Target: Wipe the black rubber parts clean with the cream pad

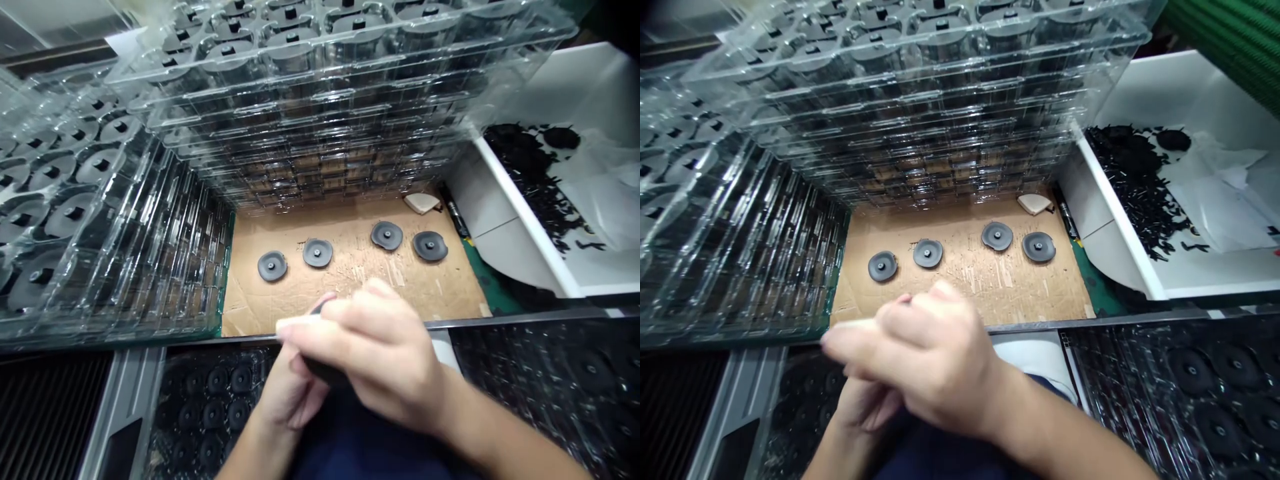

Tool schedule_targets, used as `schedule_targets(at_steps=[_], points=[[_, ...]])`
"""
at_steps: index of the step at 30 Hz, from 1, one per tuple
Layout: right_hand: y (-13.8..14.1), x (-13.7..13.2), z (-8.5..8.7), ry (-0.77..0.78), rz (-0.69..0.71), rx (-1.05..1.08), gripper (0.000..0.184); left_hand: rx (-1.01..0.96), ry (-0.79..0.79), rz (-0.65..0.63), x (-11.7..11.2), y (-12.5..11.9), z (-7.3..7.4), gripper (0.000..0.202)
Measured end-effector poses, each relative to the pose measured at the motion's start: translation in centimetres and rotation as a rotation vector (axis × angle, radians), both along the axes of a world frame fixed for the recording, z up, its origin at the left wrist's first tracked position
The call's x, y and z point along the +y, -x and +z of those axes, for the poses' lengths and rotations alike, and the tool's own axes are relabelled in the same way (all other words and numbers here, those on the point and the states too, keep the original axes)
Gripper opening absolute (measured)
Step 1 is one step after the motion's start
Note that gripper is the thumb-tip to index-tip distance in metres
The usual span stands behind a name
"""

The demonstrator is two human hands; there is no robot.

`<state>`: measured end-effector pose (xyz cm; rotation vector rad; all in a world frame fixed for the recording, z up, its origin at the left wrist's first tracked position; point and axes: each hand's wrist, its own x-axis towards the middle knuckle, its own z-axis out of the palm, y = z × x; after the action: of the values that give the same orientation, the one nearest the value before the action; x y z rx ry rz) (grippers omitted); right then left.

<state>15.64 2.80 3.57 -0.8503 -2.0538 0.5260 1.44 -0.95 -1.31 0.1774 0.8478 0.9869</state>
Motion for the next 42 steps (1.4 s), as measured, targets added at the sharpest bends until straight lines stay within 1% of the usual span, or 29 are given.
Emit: schedule_targets(at_steps=[1,3,5,6,8,11,13,14,15,17,19,20,21,23,24,25,26,27,28,29,31,32,33,34,36,37,39,41,42], points=[[-0.3,0.2,-0.3,0.067,-0.004,0.020,0.027,0.008,-0.017,0.023,0.1,0.1,0.0,0.064],[-1.4,0.5,-1.3,0.281,-0.079,0.033,0.022,0.011,-0.041,0.066,0.4,0.4,0.2,0.066],[-2.5,0.2,-2.8,0.461,-0.187,0.063,0.020,-0.015,-0.040,0.085,0.6,0.8,0.5,0.062],[-2.9,-0.2,-3.9,0.522,-0.238,0.072,0.020,-0.034,-0.042,0.082,0.7,0.9,0.7,0.060],[-3.2,-1.3,-6.4,0.584,-0.300,0.054,0.022,-0.071,-0.060,0.063,0.7,1.0,0.9,0.055],[-2.9,-2.8,-10.2,0.604,-0.289,-0.012,0.022,-0.105,-0.089,0.039,0.7,1.0,0.8,0.055],[-3.0,-3.2,-11.5,0.599,-0.289,-0.036,0.020,-0.114,-0.090,0.050,0.6,1.0,0.7,0.056],[-3.1,-3.1,-11.5,0.598,-0.296,-0.041,0.021,-0.113,-0.087,0.056,0.6,0.9,0.6,0.056],[-3.3,-2.9,-11.0,0.599,-0.307,-0.039,0.021,-0.112,-0.085,0.059,0.6,0.9,0.6,0.056],[-3.6,-2.4,-8.8,0.596,-0.350,-0.017,0.023,-0.109,-0.087,0.051,0.5,0.6,0.6,0.053],[-3.2,-2.0,-5.5,0.542,-0.416,0.041,0.025,-0.095,-0.098,0.052,0.4,0.0,0.8,0.053],[-2.7,-2.0,-3.8,0.466,-0.450,0.086,0.025,-0.073,-0.097,0.062,0.4,-0.3,0.9,0.053],[-2.0,-2.0,-2.3,0.373,-0.442,0.121,0.026,-0.048,-0.089,0.072,0.3,-0.6,1.0,0.052],[-0.6,-2.2,-0.1,0.180,-0.278,0.113,0.026,0.010,-0.065,0.094,0.3,-0.9,1.1,0.046],[0.0,-2.3,0.5,0.151,-0.184,0.090,0.025,0.030,-0.059,0.103,0.2,-1.0,1.1,0.042],[0.4,-2.3,0.8,0.176,-0.092,0.058,0.024,0.042,-0.059,0.116,0.2,-1.0,1.1,0.042],[0.7,-2.2,0.9,0.239,-0.017,0.025,0.023,0.045,-0.060,0.127,0.2,-0.9,1.0,0.043],[0.8,-2.0,0.8,0.307,0.028,-0.004,0.022,0.049,-0.059,0.137,0.2,-0.9,0.9,0.046],[0.9,-1.8,0.7,0.346,0.041,-0.025,0.021,0.050,-0.056,0.135,0.1,-0.9,0.9,0.047],[1.0,-1.6,0.6,0.329,0.010,-0.027,0.021,0.047,-0.049,0.116,0.1,-0.9,0.9,0.048],[1.0,-1.3,0.4,0.199,-0.092,0.008,0.023,0.047,-0.036,0.085,0.2,-1.0,1.0,0.042],[0.9,-1.3,0.4,0.144,-0.103,0.039,0.024,0.044,-0.035,0.083,0.2,-1.0,1.2,0.038],[0.7,-1.4,0.4,0.134,-0.078,0.058,0.024,0.034,-0.039,0.091,0.2,-1.0,1.3,0.036],[0.3,-1.7,0.5,0.165,-0.025,0.058,0.024,0.015,-0.043,0.098,0.2,-1.0,1.4,0.036],[-0.8,-2.4,0.8,0.281,0.055,0.005,0.022,-0.036,-0.043,0.083,0.3,-0.8,1.4,0.044],[-1.5,-2.8,0.9,0.327,0.039,-0.041,0.021,-0.066,-0.038,0.055,0.4,-0.7,1.3,0.049],[-2.4,-3.1,1.0,0.341,-0.086,-0.137,0.021,-0.109,-0.020,0.025,0.4,-0.7,1.0,0.052],[-2.7,-2.5,1.0,0.246,-0.198,-0.200,0.021,-0.128,-0.001,0.026,0.5,-0.8,0.8,0.047],[-2.6,-2.0,1.0,0.169,-0.196,-0.204,0.022,-0.127,-0.001,0.014,0.5,-0.9,0.8,0.043]])
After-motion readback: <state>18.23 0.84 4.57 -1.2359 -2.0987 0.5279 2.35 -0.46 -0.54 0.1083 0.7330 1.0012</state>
